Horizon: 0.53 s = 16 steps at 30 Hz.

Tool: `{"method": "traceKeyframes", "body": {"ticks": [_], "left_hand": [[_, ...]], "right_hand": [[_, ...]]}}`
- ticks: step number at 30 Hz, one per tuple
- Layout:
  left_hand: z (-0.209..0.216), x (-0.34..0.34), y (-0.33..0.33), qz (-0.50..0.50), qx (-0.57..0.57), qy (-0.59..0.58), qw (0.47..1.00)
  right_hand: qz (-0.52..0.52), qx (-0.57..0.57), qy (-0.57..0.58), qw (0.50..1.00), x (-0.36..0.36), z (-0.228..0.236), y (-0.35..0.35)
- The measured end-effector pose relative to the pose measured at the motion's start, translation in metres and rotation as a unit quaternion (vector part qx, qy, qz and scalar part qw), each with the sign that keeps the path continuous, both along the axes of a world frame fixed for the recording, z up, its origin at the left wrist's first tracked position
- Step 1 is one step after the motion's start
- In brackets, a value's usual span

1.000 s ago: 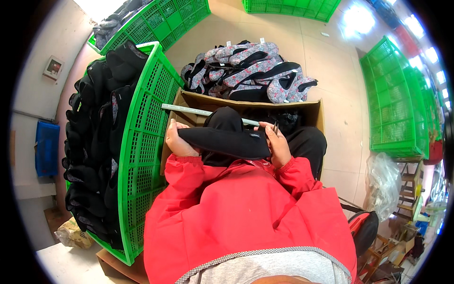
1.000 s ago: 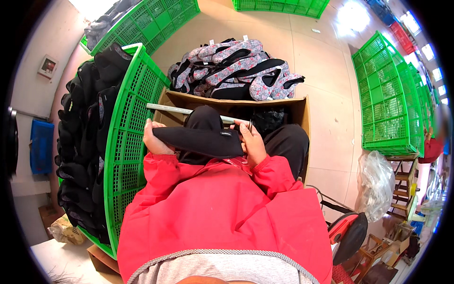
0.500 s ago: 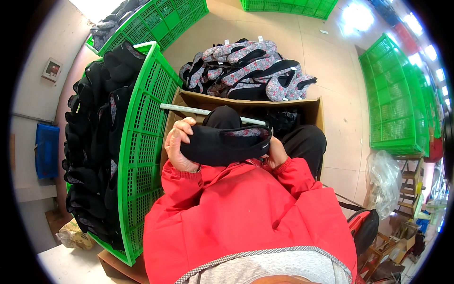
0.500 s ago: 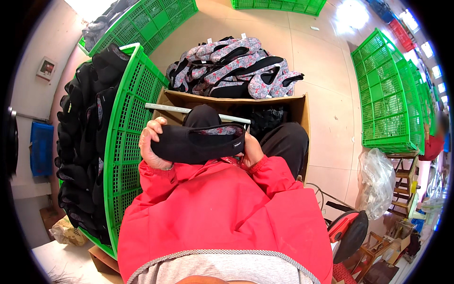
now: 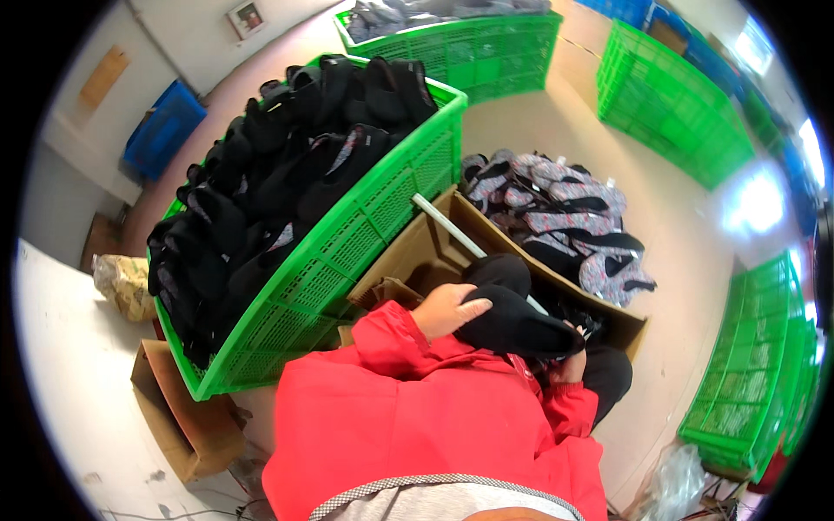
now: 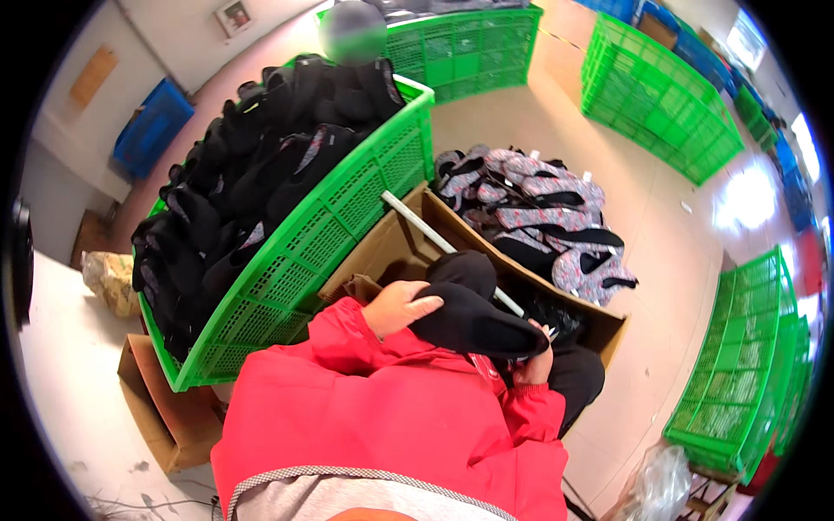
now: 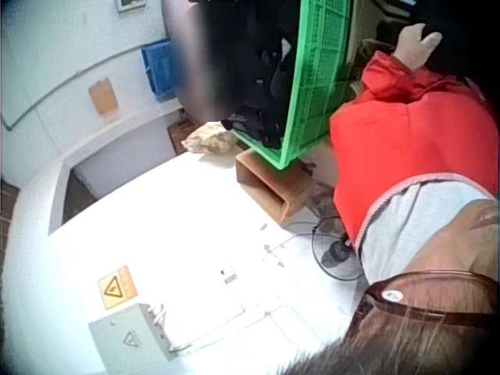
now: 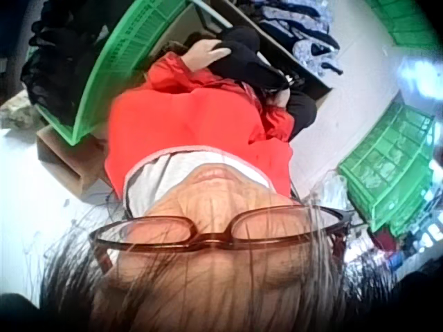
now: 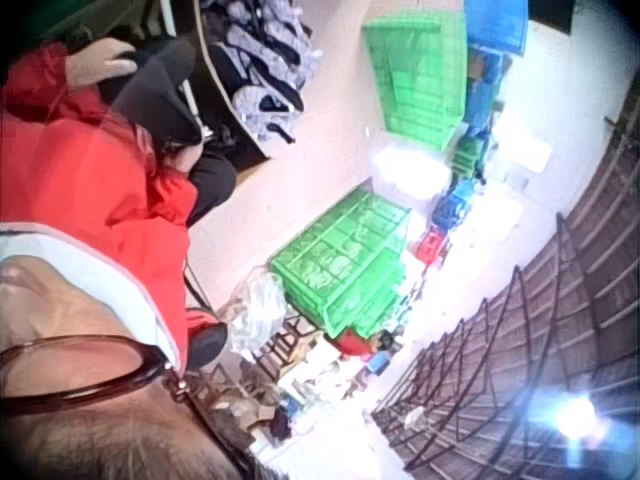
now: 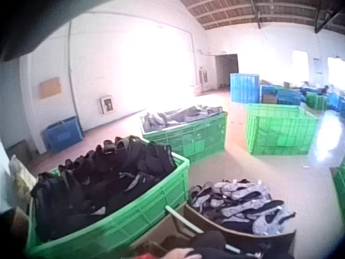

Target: The person sits on the floor and sews a small white tag onto the top of a black slipper using a needle and thread. They repeat this process for multiple slippers, picking each one from a green crate, stitching the tag, and placing the finished slipper into a cardboard box.

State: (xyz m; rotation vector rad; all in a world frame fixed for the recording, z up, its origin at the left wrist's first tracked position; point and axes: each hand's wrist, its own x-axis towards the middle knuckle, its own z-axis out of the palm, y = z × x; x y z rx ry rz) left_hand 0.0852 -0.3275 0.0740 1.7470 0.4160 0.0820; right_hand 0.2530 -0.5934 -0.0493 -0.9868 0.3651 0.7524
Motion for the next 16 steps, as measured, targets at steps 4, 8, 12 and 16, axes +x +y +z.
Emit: {"method": "traceKeyframes", "body": {"ticks": [4,8,12,16], "left_hand": [[-0.005,-0.010,-0.005,0.001,0.004,-0.022,1.000],[-0.010,-0.010,-0.007,-0.047,-0.062,0.009,0.997],[-0.006,-0.013,-0.004,-0.112,-0.028,0.066,0.991],[0.002,-0.021,0.007,-0.111,-0.152,0.103,0.977]], "right_hand": [[0.007,-0.117,-0.014,0.993,-0.010,0.018,0.012],[-0.006,-0.130,-0.023,0.991,-0.003,0.017,0.001],[0.023,0.018,-0.048,0.998,0.005,-0.005,-0.006],[0.182,0.106,-0.004,0.978,0.012,-0.006,-0.021]]}}
